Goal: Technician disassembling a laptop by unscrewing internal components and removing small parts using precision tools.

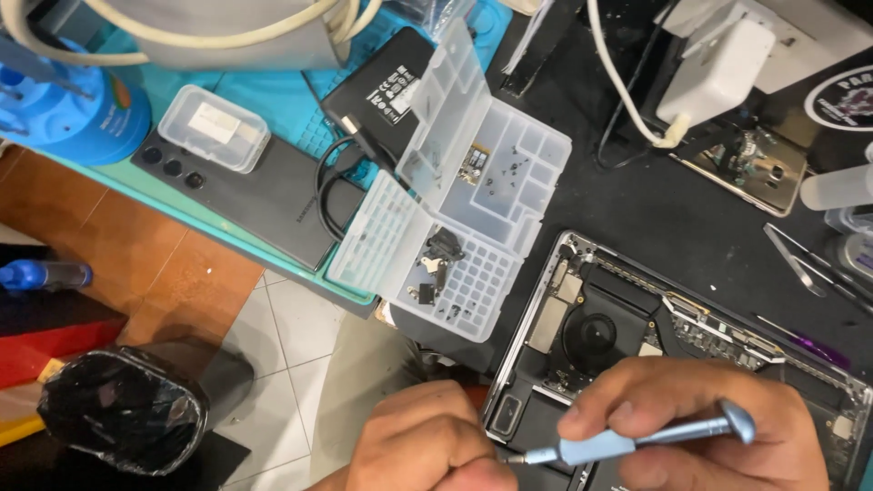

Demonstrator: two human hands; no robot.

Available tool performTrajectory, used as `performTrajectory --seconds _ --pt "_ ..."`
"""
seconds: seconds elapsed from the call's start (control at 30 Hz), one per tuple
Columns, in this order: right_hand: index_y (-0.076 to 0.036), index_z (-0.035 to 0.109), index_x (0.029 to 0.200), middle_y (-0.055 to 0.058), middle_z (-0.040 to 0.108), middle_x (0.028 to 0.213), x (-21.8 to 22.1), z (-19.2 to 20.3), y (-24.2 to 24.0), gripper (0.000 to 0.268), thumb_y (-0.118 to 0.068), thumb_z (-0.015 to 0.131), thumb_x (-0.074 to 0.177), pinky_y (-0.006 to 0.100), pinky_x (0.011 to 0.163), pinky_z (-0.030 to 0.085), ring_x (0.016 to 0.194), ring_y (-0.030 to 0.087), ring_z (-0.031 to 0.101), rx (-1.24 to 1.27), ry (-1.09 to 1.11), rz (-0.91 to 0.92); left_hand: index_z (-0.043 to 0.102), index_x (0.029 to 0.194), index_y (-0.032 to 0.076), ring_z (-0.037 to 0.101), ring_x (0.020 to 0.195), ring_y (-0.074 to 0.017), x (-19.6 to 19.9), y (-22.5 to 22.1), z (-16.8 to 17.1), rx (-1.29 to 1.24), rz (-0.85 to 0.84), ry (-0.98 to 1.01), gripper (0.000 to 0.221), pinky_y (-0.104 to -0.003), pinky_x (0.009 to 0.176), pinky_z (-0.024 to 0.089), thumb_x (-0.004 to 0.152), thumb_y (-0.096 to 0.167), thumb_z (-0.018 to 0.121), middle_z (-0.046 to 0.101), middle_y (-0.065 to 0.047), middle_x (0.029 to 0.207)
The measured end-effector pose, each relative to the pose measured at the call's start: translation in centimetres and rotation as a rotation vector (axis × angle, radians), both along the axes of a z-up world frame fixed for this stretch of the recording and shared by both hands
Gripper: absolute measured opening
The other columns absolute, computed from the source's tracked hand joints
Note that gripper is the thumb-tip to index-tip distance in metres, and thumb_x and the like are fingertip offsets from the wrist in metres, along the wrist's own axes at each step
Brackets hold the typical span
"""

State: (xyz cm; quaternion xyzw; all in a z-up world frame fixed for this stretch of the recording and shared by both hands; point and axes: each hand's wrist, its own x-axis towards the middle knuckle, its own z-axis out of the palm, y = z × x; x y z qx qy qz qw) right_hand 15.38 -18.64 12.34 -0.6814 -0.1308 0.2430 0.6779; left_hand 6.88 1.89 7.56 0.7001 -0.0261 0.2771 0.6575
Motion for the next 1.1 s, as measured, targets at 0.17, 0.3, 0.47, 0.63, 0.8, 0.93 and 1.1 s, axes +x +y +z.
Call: performTrajectory --seconds 0.17,0.3,0.47,0.63,0.8,0.93,1.1 --pt "-0.002 0.062 0.104 0.025 0.085 0.102 3.3 -0.8 -0.8 0.026 0.003 0.071 0.080 0.036 0.081 0.079 0.085 0.031 0.093 -0.126 -0.278 -0.058 0.069 0.094 0.004 0.065 0.068 -0.0203 0.1 1.5 -2.1 0.022 -0.159 0.068 0.020 -0.029 0.066 0.055 0.100 0.022 0.062 0.068 -0.009 0.082" --pt "0.000 0.038 0.129 0.024 0.072 0.108 7.6 -2.4 0.0 0.035 0.009 0.059 0.103 0.024 0.076 0.074 0.110 0.032 0.083 -0.157 -0.751 -0.073 0.067 0.085 0.000 0.059 0.063 -0.0228 1.3 1.1 -2.6 0.106 -0.188 -0.097 0.026 -0.033 0.061 0.049 0.100 0.021 0.063 0.063 -0.010 0.078" --pt "0.015 0.032 0.125 0.041 0.060 0.108 11.1 -2.6 2.9 0.032 0.030 0.055 0.108 0.036 0.085 0.068 0.112 0.046 0.075 -0.121 -1.001 -0.053 0.068 0.086 0.003 0.062 0.069 -0.0220 1.6 1.5 -5.0 0.215 -0.237 -0.228 0.028 -0.046 0.084 0.060 0.102 0.025 0.063 0.061 -0.009 0.080" --pt "0.003 0.033 0.127 0.036 0.067 0.116 11.3 -3.1 4.0 0.036 0.015 0.060 0.106 0.033 0.095 0.061 0.114 0.038 0.073 -0.124 -0.744 -0.105 0.069 0.086 0.005 0.065 0.070 -0.0202 1.8 1.9 -6.6 0.252 -0.246 -0.257 0.025 -0.041 0.087 0.059 0.101 0.025 0.065 0.064 -0.007 0.080" --pt "0.004 0.033 0.126 0.033 0.065 0.110 10.8 -3.0 3.9 0.038 0.017 0.062 0.103 0.034 0.089 0.064 0.113 0.041 0.076 -0.140 -0.779 -0.098 0.070 0.087 0.005 0.066 0.070 -0.0195 2.0 1.9 -6.6 0.289 -0.251 -0.255 0.019 -0.039 0.088 0.060 0.099 0.020 0.071 0.064 -0.007 0.080" --pt "0.001 0.034 0.126 0.024 0.059 0.110 10.2 -3.0 3.6 0.042 0.017 0.064 0.102 0.034 0.087 0.067 0.113 0.041 0.079 -0.185 -0.739 -0.139 0.071 0.088 0.006 0.064 0.070 -0.0195 1.7 1.8 -6.3 0.266 -0.248 -0.192 0.018 -0.038 0.089 0.059 0.100 0.019 0.068 0.063 -0.006 0.081" --pt "0.000 0.034 0.124 0.029 0.065 0.106 9.9 -2.9 3.7 0.041 0.015 0.064 0.100 0.033 0.085 0.066 0.110 0.039 0.079 -0.191 -0.740 -0.096 0.071 0.089 0.004 0.064 0.069 -0.0213 1.6 1.9 -6.7 0.262 -0.275 -0.225 0.019 -0.040 0.090 0.058 0.102 0.017 0.066 0.063 -0.008 0.082"
